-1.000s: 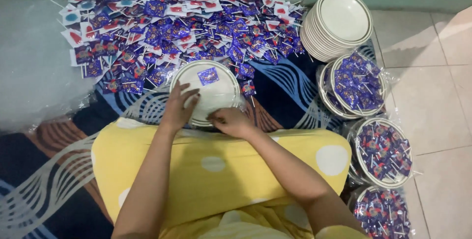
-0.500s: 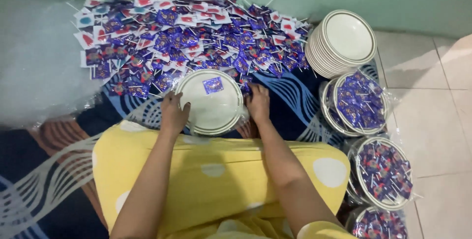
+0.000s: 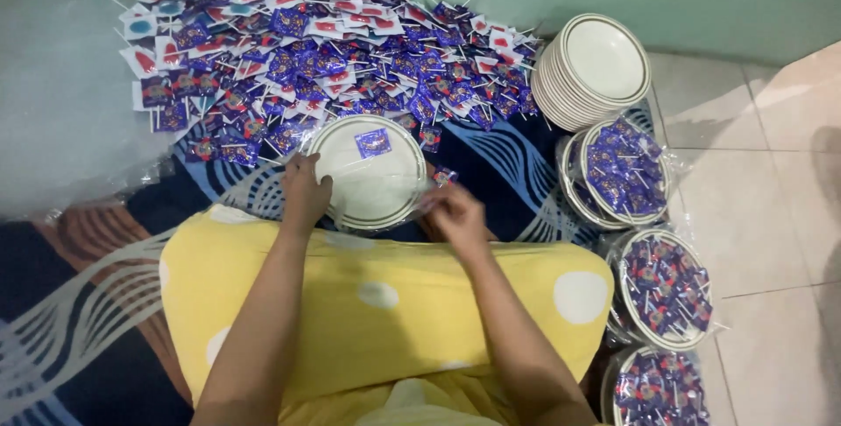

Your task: Packaging small sachets onto plates and sealing them in plastic bags.

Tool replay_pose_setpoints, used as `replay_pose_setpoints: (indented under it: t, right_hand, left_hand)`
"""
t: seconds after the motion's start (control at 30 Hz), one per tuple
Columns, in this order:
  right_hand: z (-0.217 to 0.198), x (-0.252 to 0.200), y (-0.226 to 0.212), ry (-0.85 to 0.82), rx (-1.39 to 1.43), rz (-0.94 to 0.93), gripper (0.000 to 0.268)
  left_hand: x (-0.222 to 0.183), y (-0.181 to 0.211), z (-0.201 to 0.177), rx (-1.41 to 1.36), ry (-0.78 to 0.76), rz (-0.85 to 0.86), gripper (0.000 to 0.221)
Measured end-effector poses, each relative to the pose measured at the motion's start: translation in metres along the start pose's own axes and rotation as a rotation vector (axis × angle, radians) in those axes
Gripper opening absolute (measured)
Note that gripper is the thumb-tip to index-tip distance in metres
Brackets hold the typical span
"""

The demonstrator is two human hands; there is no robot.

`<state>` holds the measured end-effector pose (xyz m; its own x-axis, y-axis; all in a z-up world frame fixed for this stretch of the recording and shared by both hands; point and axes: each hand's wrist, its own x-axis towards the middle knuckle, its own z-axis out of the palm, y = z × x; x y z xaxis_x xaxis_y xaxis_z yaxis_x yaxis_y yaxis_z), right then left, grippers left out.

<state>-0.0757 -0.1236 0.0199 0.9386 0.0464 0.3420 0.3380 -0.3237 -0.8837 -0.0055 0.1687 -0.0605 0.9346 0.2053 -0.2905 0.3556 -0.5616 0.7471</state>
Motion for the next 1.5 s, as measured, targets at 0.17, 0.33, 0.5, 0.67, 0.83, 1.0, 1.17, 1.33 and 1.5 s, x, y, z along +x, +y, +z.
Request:
replay_pose_setpoints:
  t: [0.17,0.33,0.5,0.67,0.83,1.0,1.17,1.33,1.5]
  right_hand:
    - [0.04,-0.019,0.026,-0.281,-0.484,0.002,0.016]
    - [0.07,-0.02,0.066,-0.41,-0.932,0.122,0.028]
    - [0.072,0.005,-0.006,-0.592,-0.933,-0.075,0.035]
    - [0.091,0.031,0.016,-0.622,-0.864,-0.004,0.039]
    - [0.095,0.037,0.01,-0.62,-0.844,-0.008,0.061]
    - [0.078,0.024,-0.014,-0.779,-0.783,0.314,0.067]
    - [0.039,0.02,-0.015,-0.36,-0.316,0.234,0.017]
    - [0.017,0.106,0.01,0.041,-0.383,0.176,0.014]
    - [0.041,0.174,0.126,-0.086,-0.683,0.092,0.041]
  left_hand:
    - [-0.031,0.032,-0.018,-0.057,-0.063,0.012,0.053]
    - [-0.026,0.02,-0.014,-0.02,-0.077,0.022,0.053]
    - [-0.022,0.014,-0.007,-0.027,-0.051,0.078,0.054]
    - [-0.026,0.025,-0.014,-0.005,-0.063,0.083,0.056]
    - [-0.039,0.046,-0.03,-0.01,-0.081,0.142,0.053]
    - [-0.022,0.029,-0.005,0.191,-0.033,0.243,0.057]
    - [-0.012,0.027,0.0,0.098,-0.009,0.243,0.05]
    - [-0.038,0.072,-0.032,-0.102,-0.169,0.384,0.067]
    - [-0.036,0.071,-0.03,0.24,-0.351,0.45,0.094]
